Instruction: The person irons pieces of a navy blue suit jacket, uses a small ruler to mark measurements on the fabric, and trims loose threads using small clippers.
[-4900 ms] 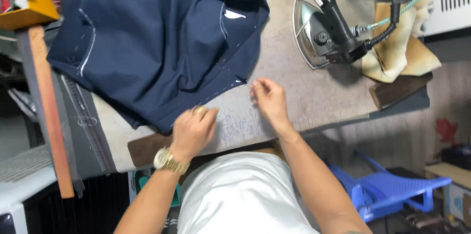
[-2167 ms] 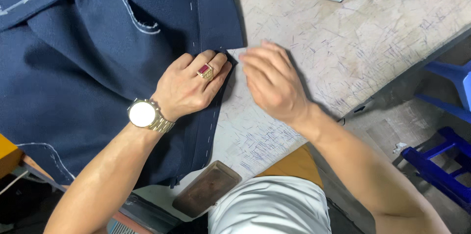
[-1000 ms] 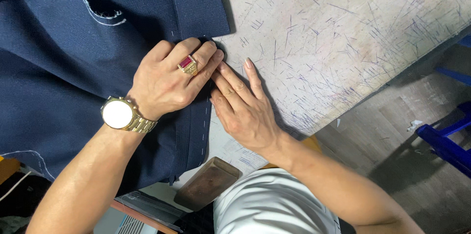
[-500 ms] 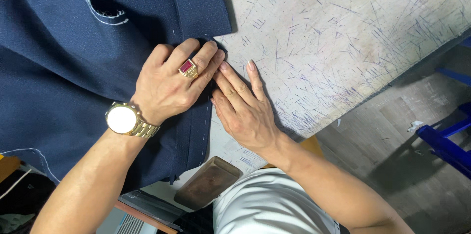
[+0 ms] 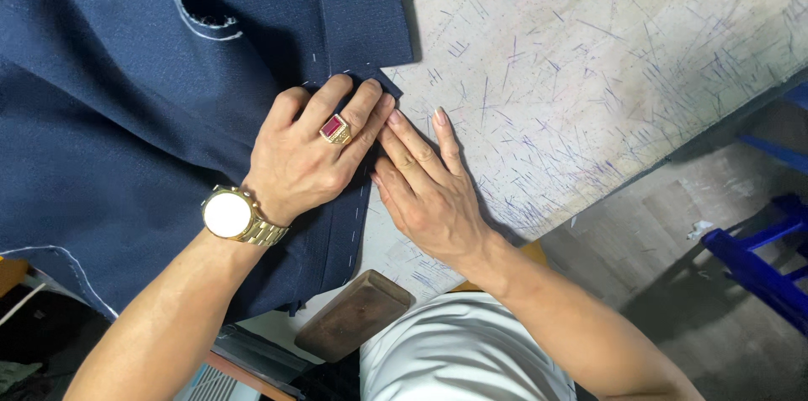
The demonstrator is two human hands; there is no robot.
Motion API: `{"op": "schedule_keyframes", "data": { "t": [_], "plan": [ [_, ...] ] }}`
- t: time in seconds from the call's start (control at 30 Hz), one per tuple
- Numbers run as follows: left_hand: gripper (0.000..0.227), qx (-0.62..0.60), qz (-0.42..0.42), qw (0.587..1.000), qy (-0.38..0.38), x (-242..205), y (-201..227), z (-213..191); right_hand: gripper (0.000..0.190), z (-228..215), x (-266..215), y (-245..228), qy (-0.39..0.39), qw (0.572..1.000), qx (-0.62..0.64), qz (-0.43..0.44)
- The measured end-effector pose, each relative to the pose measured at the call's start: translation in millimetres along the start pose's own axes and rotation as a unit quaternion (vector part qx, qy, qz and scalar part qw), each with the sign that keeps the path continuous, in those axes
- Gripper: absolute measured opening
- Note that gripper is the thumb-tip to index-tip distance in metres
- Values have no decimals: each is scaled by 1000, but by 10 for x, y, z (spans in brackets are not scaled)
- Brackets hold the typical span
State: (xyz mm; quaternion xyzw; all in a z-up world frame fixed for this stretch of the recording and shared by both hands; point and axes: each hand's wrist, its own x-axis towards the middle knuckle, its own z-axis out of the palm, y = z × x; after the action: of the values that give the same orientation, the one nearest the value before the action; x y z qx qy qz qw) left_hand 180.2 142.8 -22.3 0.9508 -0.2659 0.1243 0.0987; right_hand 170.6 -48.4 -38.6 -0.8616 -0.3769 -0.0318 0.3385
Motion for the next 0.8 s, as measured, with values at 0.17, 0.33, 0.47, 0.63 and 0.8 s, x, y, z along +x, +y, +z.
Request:
{"op": "schedule_keyframes", "data": {
  "t": [0.17,0.33,0.47,0.63,0.8],
  "plan": [
    [20,1,-14,999,34,14,3,-13,11,-185,141,215,15,997,70,-21],
    [21,-1,-25,998,66,7,13,7,15,-210,302,286,20,998,15,-64],
    [19,-2,-29,996,84,1,23,10,17,-214,306,299,9,995,-11,-96],
    [19,3,-28,995,93,-13,22,-11,14,-255,335,357,-6,993,-13,-118],
    [22,2,-36,996,81,-43,38,-39,11,-231,369,564,8,989,35,-140]
  ]
}}
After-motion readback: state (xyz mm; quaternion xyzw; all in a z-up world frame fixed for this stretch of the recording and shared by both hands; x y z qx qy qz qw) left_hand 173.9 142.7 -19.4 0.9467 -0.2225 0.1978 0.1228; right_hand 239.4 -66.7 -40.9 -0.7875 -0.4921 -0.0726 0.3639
